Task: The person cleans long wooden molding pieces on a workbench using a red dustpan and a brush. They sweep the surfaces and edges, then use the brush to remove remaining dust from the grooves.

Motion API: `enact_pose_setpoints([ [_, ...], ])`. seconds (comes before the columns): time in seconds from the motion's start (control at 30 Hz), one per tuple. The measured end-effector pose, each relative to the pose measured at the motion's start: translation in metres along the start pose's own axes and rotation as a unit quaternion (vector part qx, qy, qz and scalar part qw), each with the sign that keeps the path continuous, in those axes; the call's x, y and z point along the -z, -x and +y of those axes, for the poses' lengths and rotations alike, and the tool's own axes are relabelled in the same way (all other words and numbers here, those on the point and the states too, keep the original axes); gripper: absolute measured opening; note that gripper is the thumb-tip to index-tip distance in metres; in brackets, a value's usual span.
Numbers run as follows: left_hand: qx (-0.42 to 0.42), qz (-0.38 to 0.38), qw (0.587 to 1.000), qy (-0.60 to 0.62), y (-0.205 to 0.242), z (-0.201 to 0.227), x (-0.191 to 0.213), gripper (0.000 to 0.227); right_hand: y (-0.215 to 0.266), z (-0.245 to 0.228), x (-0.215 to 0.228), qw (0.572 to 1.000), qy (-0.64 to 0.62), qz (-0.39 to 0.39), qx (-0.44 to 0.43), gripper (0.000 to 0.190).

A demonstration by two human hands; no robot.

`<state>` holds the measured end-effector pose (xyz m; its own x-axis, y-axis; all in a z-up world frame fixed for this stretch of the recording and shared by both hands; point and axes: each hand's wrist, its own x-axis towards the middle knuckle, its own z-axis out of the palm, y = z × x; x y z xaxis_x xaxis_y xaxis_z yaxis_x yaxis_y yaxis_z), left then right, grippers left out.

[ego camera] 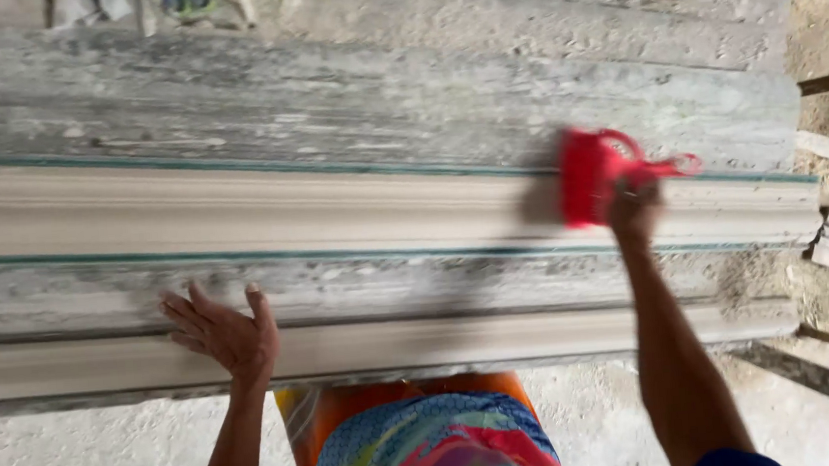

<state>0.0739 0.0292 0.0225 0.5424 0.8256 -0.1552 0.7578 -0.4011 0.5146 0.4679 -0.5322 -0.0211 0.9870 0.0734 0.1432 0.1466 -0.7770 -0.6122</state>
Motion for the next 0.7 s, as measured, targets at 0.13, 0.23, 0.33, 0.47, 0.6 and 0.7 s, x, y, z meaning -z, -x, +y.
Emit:
enact_pose_setpoints([
  [0.13,-0.049,0.062,0.997,0.008,0.018,0.072,-0.120,0.105,-0.086,0.074,0.103,0.988,0.112,0.078,-0.074,0.027],
  [0.23,-0.051,0.036,0.998,0.002,0.073,0.145,-0.162,0.107,-0.085,0.073,0.126,0.967,0.190,0.085,-0.149,0.036],
  [0.33,0.000,0.005,1.000,0.028,0.090,0.215,-0.185,0.107,-0.092,0.021,0.053,0.995,-0.066,0.066,-0.034,0.036],
  [0.47,0.021,0.046,0.998,-0.031,0.102,0.245,-0.207,0.100,-0.076,-0.077,-0.095,0.975,-0.107,-0.072,0.181,0.023],
  [0.6,0.014,0.050,0.997,-0.049,0.110,0.253,-0.193,0.096,-0.083,-0.066,-0.067,0.975,-0.191,-0.115,0.022,0.020],
  [0.7,0.032,0.076,0.996,-0.018,0.095,0.271,-0.201,0.098,-0.110,0.081,0.010,0.982,-0.142,-0.117,0.039,0.017],
])
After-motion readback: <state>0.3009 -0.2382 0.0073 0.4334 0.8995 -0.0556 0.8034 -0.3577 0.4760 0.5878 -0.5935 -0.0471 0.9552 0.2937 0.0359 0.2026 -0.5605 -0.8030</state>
